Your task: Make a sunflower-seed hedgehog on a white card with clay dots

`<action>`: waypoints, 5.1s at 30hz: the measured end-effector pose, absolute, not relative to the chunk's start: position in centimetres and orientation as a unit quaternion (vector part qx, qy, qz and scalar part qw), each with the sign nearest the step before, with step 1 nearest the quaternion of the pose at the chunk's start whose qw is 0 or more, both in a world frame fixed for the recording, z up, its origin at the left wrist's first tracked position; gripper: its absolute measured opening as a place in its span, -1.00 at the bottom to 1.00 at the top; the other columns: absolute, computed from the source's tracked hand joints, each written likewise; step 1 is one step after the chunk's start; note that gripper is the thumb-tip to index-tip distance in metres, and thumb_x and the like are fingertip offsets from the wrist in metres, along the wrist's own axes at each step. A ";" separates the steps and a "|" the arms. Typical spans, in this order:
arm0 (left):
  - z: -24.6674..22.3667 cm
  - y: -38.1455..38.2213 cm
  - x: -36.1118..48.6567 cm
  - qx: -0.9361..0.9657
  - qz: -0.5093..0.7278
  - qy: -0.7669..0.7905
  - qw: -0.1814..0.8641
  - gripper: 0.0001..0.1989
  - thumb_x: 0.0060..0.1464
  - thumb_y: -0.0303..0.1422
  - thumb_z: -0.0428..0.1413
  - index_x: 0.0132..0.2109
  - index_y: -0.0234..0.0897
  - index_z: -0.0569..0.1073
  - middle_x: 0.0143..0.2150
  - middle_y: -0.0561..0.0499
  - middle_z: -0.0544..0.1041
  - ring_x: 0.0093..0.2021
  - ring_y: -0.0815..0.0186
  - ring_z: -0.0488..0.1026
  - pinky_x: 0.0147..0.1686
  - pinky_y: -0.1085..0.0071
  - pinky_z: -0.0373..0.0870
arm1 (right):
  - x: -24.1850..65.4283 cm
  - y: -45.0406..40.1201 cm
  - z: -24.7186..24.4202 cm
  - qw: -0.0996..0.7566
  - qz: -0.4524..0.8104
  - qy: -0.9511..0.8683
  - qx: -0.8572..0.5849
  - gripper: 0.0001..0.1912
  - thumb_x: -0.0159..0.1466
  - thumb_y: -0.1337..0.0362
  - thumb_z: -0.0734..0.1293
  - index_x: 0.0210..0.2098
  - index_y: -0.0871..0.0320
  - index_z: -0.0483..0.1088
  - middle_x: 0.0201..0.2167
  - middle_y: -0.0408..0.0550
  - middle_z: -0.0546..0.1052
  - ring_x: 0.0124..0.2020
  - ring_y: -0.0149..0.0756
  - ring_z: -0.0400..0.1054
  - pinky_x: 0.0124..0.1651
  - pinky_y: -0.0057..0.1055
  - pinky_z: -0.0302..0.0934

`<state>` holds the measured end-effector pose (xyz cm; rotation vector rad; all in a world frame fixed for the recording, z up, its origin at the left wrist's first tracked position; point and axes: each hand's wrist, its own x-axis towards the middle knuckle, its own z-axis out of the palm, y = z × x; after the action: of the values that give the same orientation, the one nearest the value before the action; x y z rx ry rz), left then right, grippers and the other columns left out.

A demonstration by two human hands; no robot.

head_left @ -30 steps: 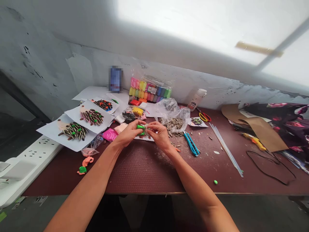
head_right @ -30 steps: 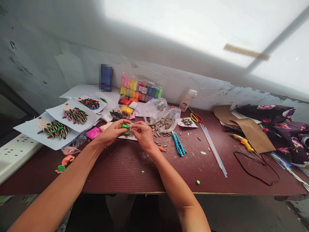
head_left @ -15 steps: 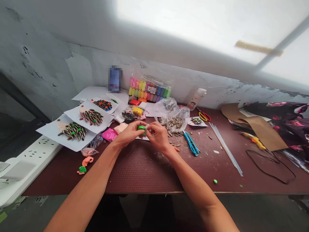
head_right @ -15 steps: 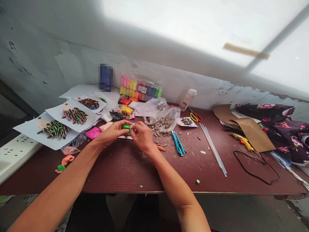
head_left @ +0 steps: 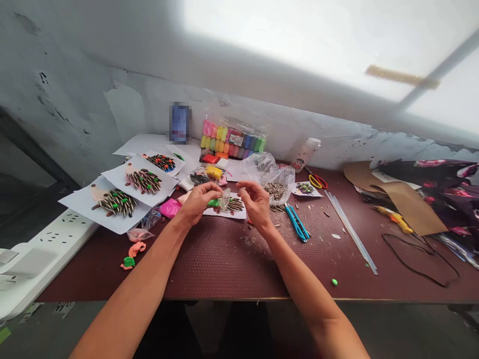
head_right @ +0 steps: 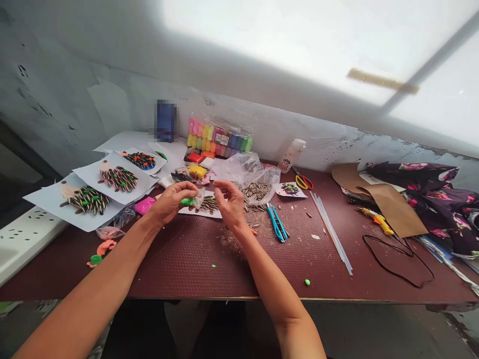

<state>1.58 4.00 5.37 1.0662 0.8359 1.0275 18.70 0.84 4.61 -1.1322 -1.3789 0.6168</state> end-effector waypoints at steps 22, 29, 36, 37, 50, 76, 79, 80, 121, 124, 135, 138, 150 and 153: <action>4.7 3.9 1.6 0.508 0.358 0.329 0.711 -0.49 -0.14 0.05 0.37 -0.48 -0.36 0.48 -0.60 0.11 0.32 -0.68 0.55 0.14 -0.70 0.54 -0.05 | 18.1 0.5 4.3 0.533 0.267 -0.658 -0.459 -0.78 0.30 0.08 0.41 -0.26 0.07 0.63 -0.38 -0.12 0.40 -0.41 -0.40 0.22 -0.34 -0.44 0.22; 4.9 3.9 1.4 0.464 0.389 0.315 0.731 -0.47 -0.27 0.01 0.44 -0.32 -0.36 0.58 -0.59 0.15 0.33 -0.68 0.58 0.12 -0.71 0.55 -0.03 | 17.9 0.2 4.4 0.506 0.325 -0.666 -0.440 -0.71 0.37 0.10 0.31 -0.09 0.04 0.62 -0.26 -0.06 0.46 -0.24 -0.32 0.34 -0.21 -0.40 0.31; 4.8 4.1 1.1 0.446 0.389 0.317 0.741 -0.52 -0.28 -0.04 0.46 -0.45 -0.33 0.49 -0.62 0.16 0.33 -0.70 0.58 0.12 -0.71 0.56 0.00 | 18.0 0.4 4.4 0.528 0.326 -0.664 -0.417 -0.77 0.32 0.12 0.38 -0.13 0.05 0.62 -0.28 -0.07 0.53 -0.29 -0.33 0.38 -0.20 -0.37 0.33; 4.7 4.1 1.1 0.450 0.388 0.319 0.739 -0.53 -0.27 -0.04 0.46 -0.45 -0.33 0.49 -0.62 0.15 0.34 -0.69 0.58 0.13 -0.70 0.56 0.01 | 18.0 0.4 4.4 0.531 0.313 -0.664 -0.424 -0.78 0.30 0.12 0.39 -0.15 0.05 0.62 -0.28 -0.07 0.53 -0.32 -0.35 0.36 -0.22 -0.37 0.32; 5.1 3.6 1.6 0.548 0.378 0.342 0.664 -0.51 -0.09 0.03 0.33 -0.57 -0.33 0.46 -0.62 0.08 0.32 -0.63 0.52 0.09 -0.66 0.50 -0.03 | 18.1 -0.1 4.9 0.477 0.140 -0.718 -0.487 -0.79 0.34 0.17 0.33 -0.39 0.11 0.43 -0.39 -0.11 0.43 -0.42 -0.38 0.24 -0.31 -0.42 0.20; 4.9 4.6 0.9 0.459 0.433 0.345 0.695 -0.54 -0.18 -0.03 0.41 -0.37 -0.35 0.55 -0.55 0.11 0.40 -0.68 0.56 0.14 -0.69 0.53 0.06 | 19.8 1.7 3.3 0.444 0.232 -0.657 -0.564 -0.55 0.34 -0.02 0.23 -0.56 0.12 0.28 -0.64 -0.25 0.25 -0.57 -0.45 0.11 -0.46 -0.47 -0.01; 5.1 4.5 0.9 0.451 0.436 0.355 0.693 -0.51 -0.24 0.00 0.42 -0.39 -0.35 0.53 -0.60 0.12 0.40 -0.70 0.56 0.13 -0.71 0.55 0.00 | 20.0 1.7 3.2 0.428 0.226 -0.660 -0.574 -0.64 0.33 0.08 0.25 -0.51 0.14 0.38 -0.61 -0.23 0.33 -0.54 -0.44 0.14 -0.42 -0.47 0.02; 5.2 4.5 0.9 0.449 0.438 0.359 0.691 -0.50 -0.25 0.00 0.42 -0.39 -0.36 0.52 -0.62 0.12 0.39 -0.71 0.56 0.13 -0.71 0.55 -0.02 | 20.1 1.8 3.2 0.429 0.232 -0.657 -0.575 -0.72 0.30 0.14 0.27 -0.44 0.15 0.45 -0.57 -0.21 0.40 -0.52 -0.43 0.18 -0.39 -0.48 0.06; 5.6 4.3 1.0 0.437 0.444 0.376 0.686 -0.53 -0.28 -0.07 0.43 -0.39 -0.38 0.53 -0.61 0.14 0.38 -0.72 0.58 0.11 -0.72 0.56 -0.09 | 19.4 1.3 2.5 0.279 0.117 -0.731 -0.612 -0.90 0.31 0.33 0.39 -0.28 0.09 0.59 -0.31 -0.11 0.48 -0.31 -0.36 0.36 -0.24 -0.45 0.11; 5.5 4.3 1.0 0.439 0.445 0.373 0.685 -0.54 -0.24 -0.06 0.42 -0.38 -0.37 0.53 -0.60 0.14 0.38 -0.71 0.58 0.13 -0.71 0.57 -0.07 | 19.3 1.3 2.3 0.274 0.115 -0.733 -0.612 -0.88 0.33 0.33 0.39 -0.23 0.07 0.61 -0.29 -0.11 0.48 -0.29 -0.36 0.37 -0.23 -0.46 0.11; 5.1 4.5 0.8 0.451 0.444 0.361 0.685 -0.56 -0.17 -0.07 0.40 -0.34 -0.37 0.55 -0.58 0.13 0.39 -0.70 0.57 0.12 -0.71 0.55 -0.07 | 19.3 1.4 2.0 0.273 0.121 -0.739 -0.604 -0.83 0.36 0.28 0.36 -0.19 0.05 0.63 -0.30 -0.09 0.45 -0.28 -0.34 0.35 -0.23 -0.44 0.12; 5.1 4.5 0.8 0.449 0.443 0.362 0.687 -0.56 -0.18 -0.07 0.41 -0.33 -0.37 0.55 -0.58 0.13 0.39 -0.70 0.57 0.12 -0.71 0.55 -0.07 | 19.4 1.4 2.0 0.270 0.111 -0.744 -0.601 -0.83 0.35 0.31 0.35 -0.19 0.06 0.63 -0.30 -0.09 0.46 -0.28 -0.35 0.36 -0.23 -0.45 0.13; 5.3 4.4 0.9 0.450 0.447 0.367 0.680 -0.55 -0.23 -0.07 0.42 -0.35 -0.37 0.55 -0.59 0.14 0.39 -0.70 0.57 0.12 -0.71 0.55 -0.06 | 19.4 1.2 2.3 0.260 0.110 -0.749 -0.599 -0.82 0.28 0.38 0.34 -0.24 0.07 0.59 -0.28 -0.09 0.47 -0.27 -0.32 0.37 -0.21 -0.44 0.15; 4.7 4.7 1.0 0.453 0.459 0.379 0.664 -0.55 -0.20 -0.04 0.40 -0.36 -0.37 0.55 -0.59 0.11 0.40 -0.69 0.55 0.14 -0.70 0.55 -0.03 | 19.3 1.2 2.5 0.305 0.118 -0.737 -0.591 -0.85 0.31 0.34 0.33 -0.27 0.10 0.57 -0.30 -0.08 0.47 -0.30 -0.33 0.35 -0.21 -0.44 0.15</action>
<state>0.99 4.68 4.72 1.0240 0.8569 1.0367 19.26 1.23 2.49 -1.5648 -1.9528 0.3130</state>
